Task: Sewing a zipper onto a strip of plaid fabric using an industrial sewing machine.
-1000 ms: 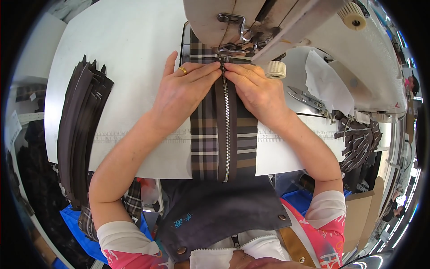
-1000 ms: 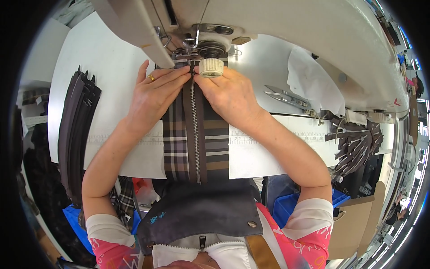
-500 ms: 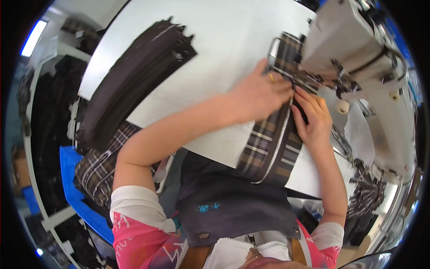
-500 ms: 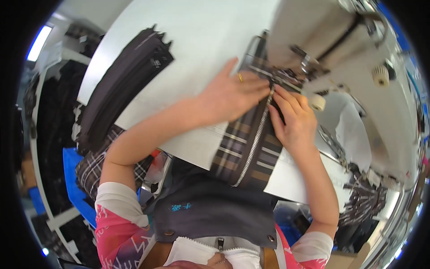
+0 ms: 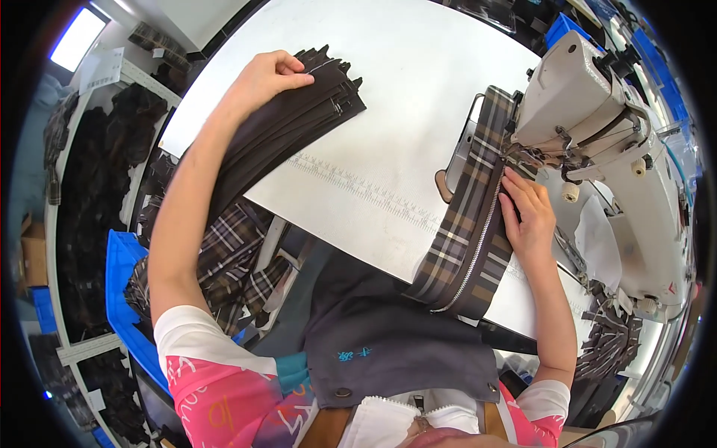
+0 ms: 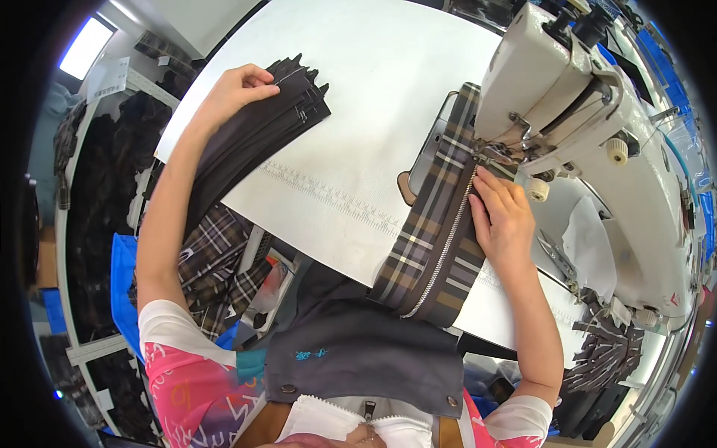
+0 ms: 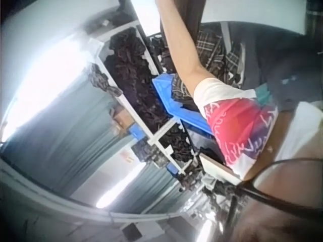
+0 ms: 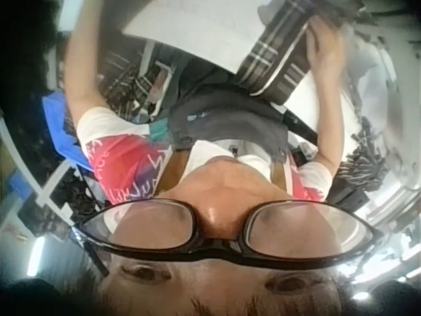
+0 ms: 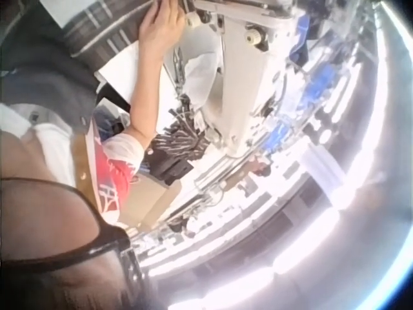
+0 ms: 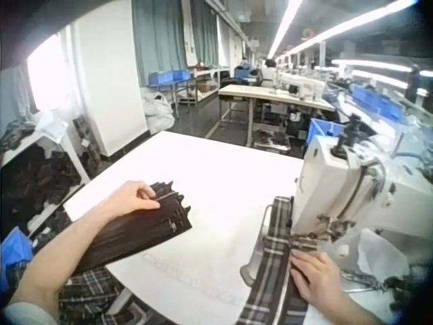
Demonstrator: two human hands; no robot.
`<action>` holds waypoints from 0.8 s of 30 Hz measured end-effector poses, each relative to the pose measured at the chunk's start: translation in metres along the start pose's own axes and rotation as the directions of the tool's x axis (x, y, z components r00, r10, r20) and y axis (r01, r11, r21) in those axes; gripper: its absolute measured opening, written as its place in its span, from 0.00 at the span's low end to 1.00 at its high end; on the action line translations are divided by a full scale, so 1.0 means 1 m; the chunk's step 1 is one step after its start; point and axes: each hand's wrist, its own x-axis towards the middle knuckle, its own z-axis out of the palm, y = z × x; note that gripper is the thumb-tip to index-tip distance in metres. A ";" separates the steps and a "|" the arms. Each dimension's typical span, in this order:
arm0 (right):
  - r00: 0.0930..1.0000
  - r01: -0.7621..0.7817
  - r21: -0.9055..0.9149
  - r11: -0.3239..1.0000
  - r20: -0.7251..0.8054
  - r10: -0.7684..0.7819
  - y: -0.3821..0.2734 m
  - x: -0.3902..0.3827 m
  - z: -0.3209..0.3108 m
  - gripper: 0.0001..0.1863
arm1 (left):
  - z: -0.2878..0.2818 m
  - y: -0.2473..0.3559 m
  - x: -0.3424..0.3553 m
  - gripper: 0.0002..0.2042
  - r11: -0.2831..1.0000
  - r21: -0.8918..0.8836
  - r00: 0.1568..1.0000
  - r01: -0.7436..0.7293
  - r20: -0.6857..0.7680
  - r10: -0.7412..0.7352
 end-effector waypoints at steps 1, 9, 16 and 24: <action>1.000 -0.003 0.003 1.000 0.003 0.003 0.000 -0.001 -0.001 0.14 | -0.001 -0.003 0.010 0.11 0.997 -0.018 0.988 0.081 0.135 -0.078; 1.000 0.007 -0.003 1.000 -0.017 -0.007 0.002 -0.002 0.002 0.12 | -0.020 0.007 0.008 0.09 0.969 0.147 0.977 -0.198 0.108 0.184; 0.999 -0.021 -0.014 1.000 -0.027 0.020 0.012 -0.004 0.006 0.11 | -0.011 0.138 -0.098 0.13 0.944 -0.231 0.843 -0.236 0.434 0.317; 0.999 -0.027 -0.008 1.000 -0.019 0.027 0.005 -0.005 0.004 0.12 | 0.093 0.087 -0.103 0.24 0.656 0.170 0.675 -0.735 0.260 0.690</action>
